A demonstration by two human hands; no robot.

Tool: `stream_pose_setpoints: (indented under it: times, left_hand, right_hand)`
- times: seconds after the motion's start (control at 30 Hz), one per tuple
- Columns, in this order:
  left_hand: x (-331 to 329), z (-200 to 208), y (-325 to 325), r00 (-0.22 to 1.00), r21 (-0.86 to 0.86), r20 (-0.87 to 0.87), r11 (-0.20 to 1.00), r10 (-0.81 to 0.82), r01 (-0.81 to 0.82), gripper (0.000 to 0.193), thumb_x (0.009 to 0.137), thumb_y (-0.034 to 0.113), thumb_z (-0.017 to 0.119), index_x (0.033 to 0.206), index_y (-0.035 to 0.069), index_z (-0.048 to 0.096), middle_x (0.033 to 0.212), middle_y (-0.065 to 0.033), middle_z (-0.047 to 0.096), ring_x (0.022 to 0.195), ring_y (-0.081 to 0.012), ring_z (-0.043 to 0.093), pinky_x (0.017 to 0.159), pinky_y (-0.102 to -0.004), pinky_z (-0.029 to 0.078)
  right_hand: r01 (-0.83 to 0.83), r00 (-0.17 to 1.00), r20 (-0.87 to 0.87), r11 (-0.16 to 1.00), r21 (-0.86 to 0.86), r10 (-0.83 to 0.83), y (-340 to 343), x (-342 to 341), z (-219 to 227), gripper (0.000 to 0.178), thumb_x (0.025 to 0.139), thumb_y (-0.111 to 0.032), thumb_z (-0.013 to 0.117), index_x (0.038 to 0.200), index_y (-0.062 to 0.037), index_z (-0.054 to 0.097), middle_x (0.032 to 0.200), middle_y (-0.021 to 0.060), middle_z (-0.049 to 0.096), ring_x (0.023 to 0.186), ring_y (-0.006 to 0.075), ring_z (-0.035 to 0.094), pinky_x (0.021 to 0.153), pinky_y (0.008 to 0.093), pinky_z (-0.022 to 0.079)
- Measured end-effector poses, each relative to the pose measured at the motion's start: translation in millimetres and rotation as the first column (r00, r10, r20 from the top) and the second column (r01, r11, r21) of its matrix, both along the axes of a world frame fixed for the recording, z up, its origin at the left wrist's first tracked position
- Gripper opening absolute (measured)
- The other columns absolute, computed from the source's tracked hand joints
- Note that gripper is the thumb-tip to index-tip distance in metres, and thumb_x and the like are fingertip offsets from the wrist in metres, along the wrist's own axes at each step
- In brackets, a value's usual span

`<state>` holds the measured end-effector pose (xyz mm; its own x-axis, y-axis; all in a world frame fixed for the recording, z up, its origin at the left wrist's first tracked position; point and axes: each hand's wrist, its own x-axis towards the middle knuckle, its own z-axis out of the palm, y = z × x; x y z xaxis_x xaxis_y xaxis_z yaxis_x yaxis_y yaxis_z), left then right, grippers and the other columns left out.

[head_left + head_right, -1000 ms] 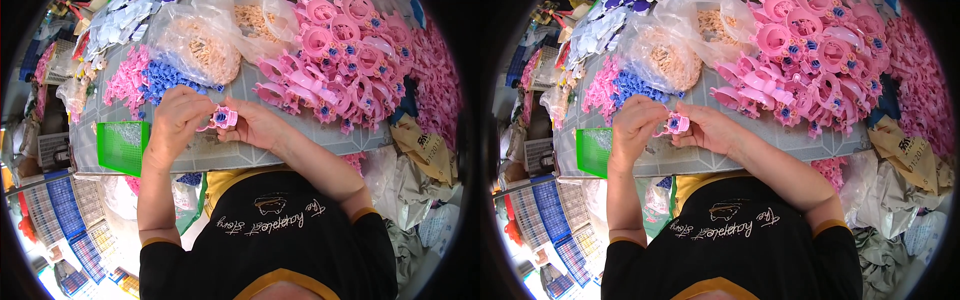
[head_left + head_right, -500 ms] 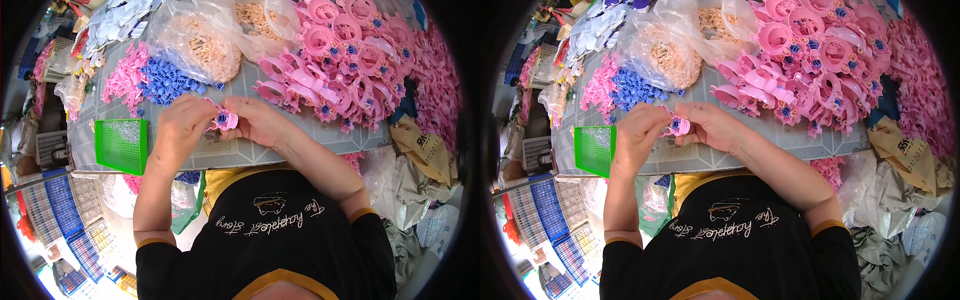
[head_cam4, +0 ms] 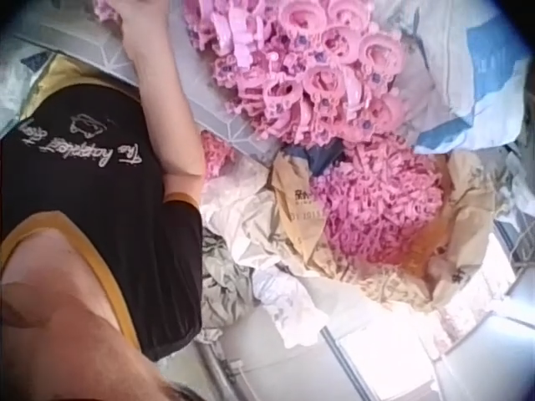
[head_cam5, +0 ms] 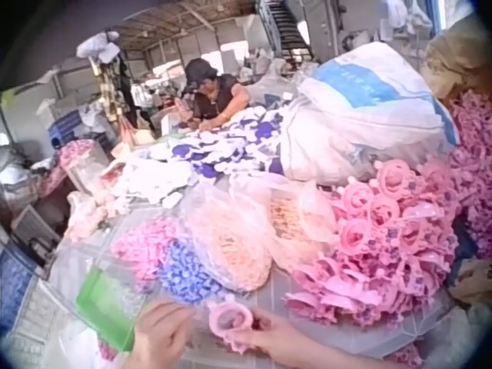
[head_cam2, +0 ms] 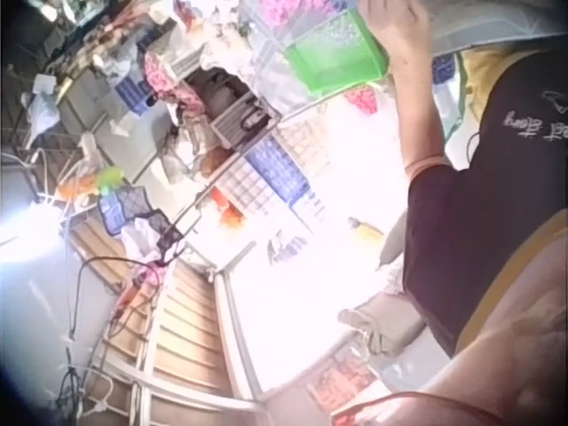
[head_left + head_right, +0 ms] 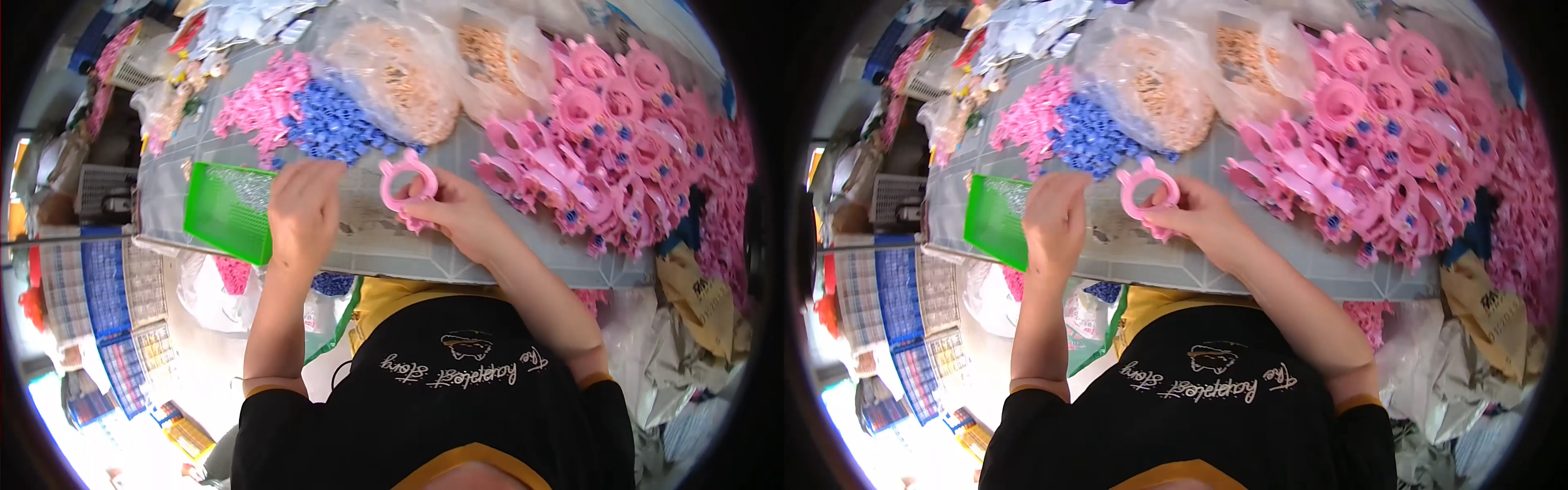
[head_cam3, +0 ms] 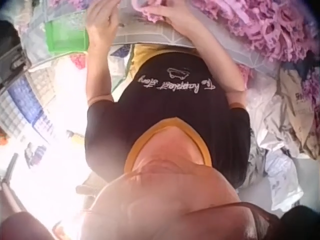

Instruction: Assembling small blue decorative flowers onto circular pink plastic toy frames by hand.

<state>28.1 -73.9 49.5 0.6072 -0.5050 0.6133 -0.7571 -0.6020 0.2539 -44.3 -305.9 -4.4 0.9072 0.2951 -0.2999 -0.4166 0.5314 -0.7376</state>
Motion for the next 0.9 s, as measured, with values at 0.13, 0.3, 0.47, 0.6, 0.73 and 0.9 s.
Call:
stream_pose_setpoints:
  times: [0.13,0.3,0.47,0.6,0.73,0.9]
  left_hand:
    - [40,4,42,0.916,0.078,-0.055,0.916,0.397,-0.393,0.023,0.087,0.001,0.060,0.107,0.002,0.073,0.102,-0.0196,0.072,0.096,-0.0405,0.068,0.086,-0.0488,0.053]
    - [89,-11,89,0.749,0.364,-0.218,0.765,0.625,-0.532,0.022,0.088,0.009,0.064,0.106,0.007,0.077,0.106,-0.0171,0.074,0.098,-0.0343,0.071,0.086,-0.0418,0.055]
    - [123,-28,90,0.723,0.630,-0.211,0.657,0.658,-0.414,0.018,0.085,0.020,0.065,0.096,0.016,0.080,0.105,-0.0143,0.075,0.100,-0.0378,0.070,0.087,-0.0500,0.055]
    - [130,-33,90,0.730,0.670,-0.218,0.643,0.648,-0.371,0.019,0.084,0.021,0.069,0.099,0.015,0.078,0.102,-0.0153,0.074,0.098,-0.0374,0.071,0.085,-0.0489,0.056]
    - [104,-22,60,0.805,0.279,-0.328,0.864,0.495,-0.418,0.018,0.090,0.020,0.069,0.103,0.009,0.074,0.096,-0.0170,0.073,0.092,-0.0361,0.071,0.080,-0.0433,0.056]
    - [21,24,-6,0.725,-0.084,-0.674,0.961,0.141,-0.265,0.015,0.096,0.014,0.068,0.105,0.002,0.072,0.091,-0.0104,0.073,0.083,-0.0225,0.070,0.076,-0.0326,0.053]
  right_hand:
    - [0.098,0.990,0.120,0.963,-0.252,-0.069,5,-7,1,0.021,0.094,-0.008,0.072,0.112,-0.0038,0.062,0.103,0.0058,0.069,0.088,0.0126,0.066,0.077,0.0260,0.052]
    - [0.122,0.989,0.110,0.973,-0.194,-0.102,6,-5,0,0.022,0.095,-0.008,0.071,0.114,-0.0038,0.061,0.104,0.0053,0.068,0.089,0.0137,0.067,0.080,0.0272,0.054]
    - [0.126,0.992,-0.004,0.992,0.006,-0.126,6,-6,3,0.026,0.096,-0.009,0.070,0.119,-0.0045,0.058,0.104,0.0045,0.066,0.092,0.0137,0.066,0.081,0.0272,0.054]
    - [0.108,0.992,0.071,0.993,-0.036,-0.106,6,-7,4,0.030,0.096,-0.008,0.071,0.121,-0.0062,0.056,0.106,0.0038,0.063,0.093,0.0130,0.064,0.080,0.0254,0.052]
    - [0.201,0.961,0.228,0.961,-0.188,-0.156,9,-6,-2,0.033,0.092,-0.005,0.075,0.120,-0.0064,0.057,0.106,0.0027,0.062,0.091,0.0121,0.062,0.078,0.0247,0.050]
    - [0.526,0.710,0.704,0.660,-0.536,0.007,9,-16,-1,0.031,0.085,-0.004,0.078,0.113,-0.0039,0.064,0.104,0.0068,0.066,0.095,0.0177,0.067,0.085,0.0319,0.055]
